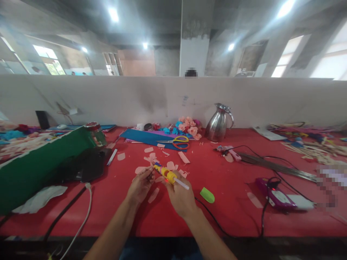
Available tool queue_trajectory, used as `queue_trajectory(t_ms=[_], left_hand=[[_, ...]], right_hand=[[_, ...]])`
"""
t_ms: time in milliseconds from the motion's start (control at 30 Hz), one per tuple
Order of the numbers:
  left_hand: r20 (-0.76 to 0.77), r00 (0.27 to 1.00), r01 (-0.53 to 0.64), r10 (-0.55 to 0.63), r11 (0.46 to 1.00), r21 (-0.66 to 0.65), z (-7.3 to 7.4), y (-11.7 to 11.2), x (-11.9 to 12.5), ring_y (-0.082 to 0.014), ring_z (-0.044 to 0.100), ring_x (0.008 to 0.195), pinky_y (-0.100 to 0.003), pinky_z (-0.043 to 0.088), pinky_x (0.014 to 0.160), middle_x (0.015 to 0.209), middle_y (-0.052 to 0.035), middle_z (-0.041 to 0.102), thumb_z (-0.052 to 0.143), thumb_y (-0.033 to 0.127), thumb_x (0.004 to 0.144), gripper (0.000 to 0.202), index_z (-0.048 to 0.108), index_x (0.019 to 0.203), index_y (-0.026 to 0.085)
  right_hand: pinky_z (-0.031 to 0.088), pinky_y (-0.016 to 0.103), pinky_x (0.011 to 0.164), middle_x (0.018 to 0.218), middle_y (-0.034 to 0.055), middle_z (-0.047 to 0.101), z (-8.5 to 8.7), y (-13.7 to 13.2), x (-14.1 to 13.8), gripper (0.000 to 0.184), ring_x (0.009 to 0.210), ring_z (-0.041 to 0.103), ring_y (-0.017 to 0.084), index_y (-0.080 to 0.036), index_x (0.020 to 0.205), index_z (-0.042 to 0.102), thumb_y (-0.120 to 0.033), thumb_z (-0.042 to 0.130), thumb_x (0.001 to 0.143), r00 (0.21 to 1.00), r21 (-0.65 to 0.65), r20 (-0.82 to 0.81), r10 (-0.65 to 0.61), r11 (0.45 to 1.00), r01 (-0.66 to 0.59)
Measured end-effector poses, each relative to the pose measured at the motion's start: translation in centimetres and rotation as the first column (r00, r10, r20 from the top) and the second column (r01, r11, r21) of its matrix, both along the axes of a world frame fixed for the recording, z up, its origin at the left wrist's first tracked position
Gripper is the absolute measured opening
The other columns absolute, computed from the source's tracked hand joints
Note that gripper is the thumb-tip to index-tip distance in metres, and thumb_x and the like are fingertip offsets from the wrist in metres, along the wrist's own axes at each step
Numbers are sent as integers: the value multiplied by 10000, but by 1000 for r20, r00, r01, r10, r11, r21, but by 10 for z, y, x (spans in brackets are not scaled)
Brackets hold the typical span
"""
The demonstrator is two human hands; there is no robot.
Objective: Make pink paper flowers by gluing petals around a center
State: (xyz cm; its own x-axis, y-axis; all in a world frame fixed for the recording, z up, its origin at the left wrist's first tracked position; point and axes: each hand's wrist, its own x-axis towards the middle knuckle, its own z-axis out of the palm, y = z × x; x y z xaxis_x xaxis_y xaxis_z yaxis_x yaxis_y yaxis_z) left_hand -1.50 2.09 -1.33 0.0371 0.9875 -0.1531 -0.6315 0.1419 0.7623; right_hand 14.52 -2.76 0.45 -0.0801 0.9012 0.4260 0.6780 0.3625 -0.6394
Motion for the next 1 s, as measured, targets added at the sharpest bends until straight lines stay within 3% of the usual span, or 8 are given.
queue_trajectory(t_ms=[333,767,867,1000], left_hand=[[10,1000,-25,25,999,-20,1,-1,0,-56,536,513,-153,454,511,619,6,621,751,179,609,163,650,723,122],[-19,999,-34,34,999,-1,2,-1,-1,-53,512,518,-155,387,495,608,12,601,779,219,565,222,650,718,122],[-45,974,-219,223,972,88,3,-1,-1,-63,521,560,-170,406,556,615,21,597,777,239,567,223,660,729,140],[-56,821,-537,569,801,264,8,-4,-2,-70,510,590,-191,402,606,628,35,587,726,289,647,166,664,758,182]], right_hand=[[453,270,682,871,45,648,-1,-5,0,163,803,609,190,-201,929,573,-293,446,888,1000,47,27,7,999,-9],[457,297,739,876,55,659,7,-7,0,277,824,618,209,-201,919,574,-422,410,903,999,2,-42,-10,1000,10],[453,296,746,905,52,666,9,-4,13,280,856,621,212,-207,945,575,-420,397,908,998,-10,-33,-49,999,49],[437,286,679,897,69,652,7,11,61,246,822,618,215,-188,970,562,-358,395,908,974,32,145,-172,985,169]])
